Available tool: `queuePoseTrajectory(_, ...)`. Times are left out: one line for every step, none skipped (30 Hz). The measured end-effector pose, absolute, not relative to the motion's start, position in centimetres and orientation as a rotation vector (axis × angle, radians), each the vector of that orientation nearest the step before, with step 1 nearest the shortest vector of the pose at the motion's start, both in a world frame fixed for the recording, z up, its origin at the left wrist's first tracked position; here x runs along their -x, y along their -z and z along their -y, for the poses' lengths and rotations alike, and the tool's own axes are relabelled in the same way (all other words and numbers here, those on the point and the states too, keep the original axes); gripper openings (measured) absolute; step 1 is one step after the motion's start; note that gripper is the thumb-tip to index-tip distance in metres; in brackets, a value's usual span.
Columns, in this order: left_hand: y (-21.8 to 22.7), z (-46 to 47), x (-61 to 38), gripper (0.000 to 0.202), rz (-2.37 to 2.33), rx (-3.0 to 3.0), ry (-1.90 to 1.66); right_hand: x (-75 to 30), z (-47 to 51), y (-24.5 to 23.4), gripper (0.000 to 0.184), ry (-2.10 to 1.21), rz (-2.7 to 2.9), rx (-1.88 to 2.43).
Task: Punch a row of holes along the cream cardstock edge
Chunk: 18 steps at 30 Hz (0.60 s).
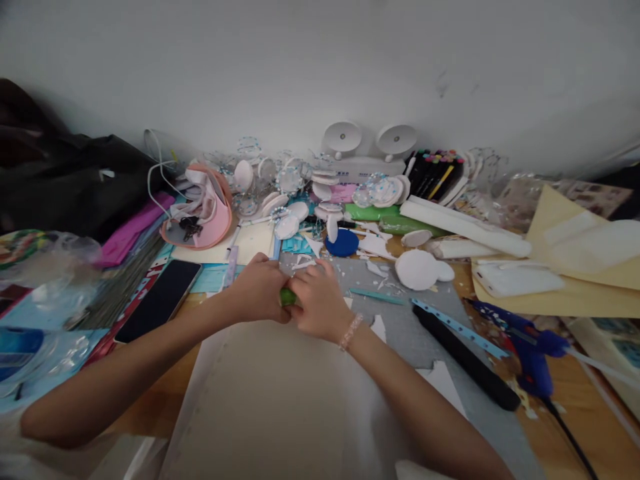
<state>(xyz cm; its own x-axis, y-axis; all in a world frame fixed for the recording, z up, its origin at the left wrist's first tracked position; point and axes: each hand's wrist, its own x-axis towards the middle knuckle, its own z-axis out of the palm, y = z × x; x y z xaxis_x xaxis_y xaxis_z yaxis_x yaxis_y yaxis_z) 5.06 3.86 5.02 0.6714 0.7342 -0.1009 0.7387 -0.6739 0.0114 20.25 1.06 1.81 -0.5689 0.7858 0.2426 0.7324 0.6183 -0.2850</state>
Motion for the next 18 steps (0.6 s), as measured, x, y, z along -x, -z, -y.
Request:
queuePoseTrajectory(-5.0,-3.8,-5.0,0.033,-1.246,-2.819,0.134,-20.2,-1.0,-1.8,0.01,-0.217,2.503,1.221)
queuePoseTrajectory(-5.1,-3.8,-4.9,0.032,-1.246,-2.814,0.127,-20.1,-1.0,-1.8,0.01,-0.216,2.501,1.222)
queuePoseTrajectory(-5.1,-3.8,-4.9,0.031,-1.245,-2.81,0.121,-20.0,-0.9,-1.7,0.011,-0.215,2.497,1.222)
queuePoseTrajectory(-5.0,-3.7,-4.9,0.031,-1.241,-2.807,0.117,-20.0,-0.9,-1.7,0.012,-0.214,2.492,1.222)
queuePoseTrajectory(-5.0,-3.7,-4.8,0.03,-1.235,-2.807,0.115,-19.9,-0.9,-1.6,0.012,-0.212,2.488,1.223)
queuePoseTrajectory(-5.0,-3.7,-4.8,0.031,-1.225,-2.809,0.113,-19.9,-0.8,-1.6,0.012,-0.214,2.483,1.225)
queuePoseTrajectory(-4.9,-3.7,-4.7,0.032,-1.209,-2.812,0.111,-19.9,-0.8,-1.5,0.012,-0.222,2.48,1.227)
queuePoseTrajectory(-4.9,-3.8,-4.7,0.033,-1.194,-2.809,0.111,-19.9,-0.8,-1.5,0.012,-0.237,2.477,1.232)
queuePoseTrajectory(-4.9,-3.8,-4.5,0.035,-1.179,-2.794,0.118,-19.9,-0.8,-1.5,0.012,-0.257,2.474,1.237)
queuePoseTrajectory(-4.9,-3.9,-4.3,0.038,-1.168,-2.765,0.133,-20.0,-0.9,-1.5,0.013,-0.278,2.471,1.24)
queuePoseTrajectory(-5.0,-3.9,-4.1,0.041,-1.161,-2.723,0.157,-20.0,-1.0,-1.5,0.014,-0.298,2.464,1.239)
queuePoseTrajectory(-5.0,-4.0,-3.8,0.043,-1.154,-2.674,0.187,-20.1,-1.1,-1.5,0.015,-0.314,2.456,1.237)
queuePoseTrajectory(-5.0,-4.1,-3.5,0.044,-1.146,-2.628,0.214,-20.3,-1.2,-1.6,0.017,-0.328,2.444,1.236)
queuePoseTrajectory(-5.0,-4.1,-3.1,0.042,-1.138,-2.597,0.229,-20.4,-1.3,-1.6,0.019,-0.338,2.43,1.236)
queuePoseTrajectory(-5.0,-4.1,-2.8,0.037,-1.131,-2.582,0.236,-20.5,-1.4,-1.7,0.021,-0.348,2.418,1.234)
queuePoseTrajectory(-4.9,-4.1,-2.5,0.03,-1.126,-2.583,0.233,-20.7,-1.5,-1.7,0.024,-0.363,2.411,1.231)
queuePoseTrajectory(-4.7,-4.1,-2.3,0.024,-1.123,-2.592,0.225,-20.8,-1.6,-1.8,0.026,-0.384,2.409,1.228)
queuePoseTrajectory(-4.5,-4.0,-2.1,0.02,-1.123,-2.604,0.214,-20.9,-1.7,-1.8,0.028,-0.411,2.41,1.222)
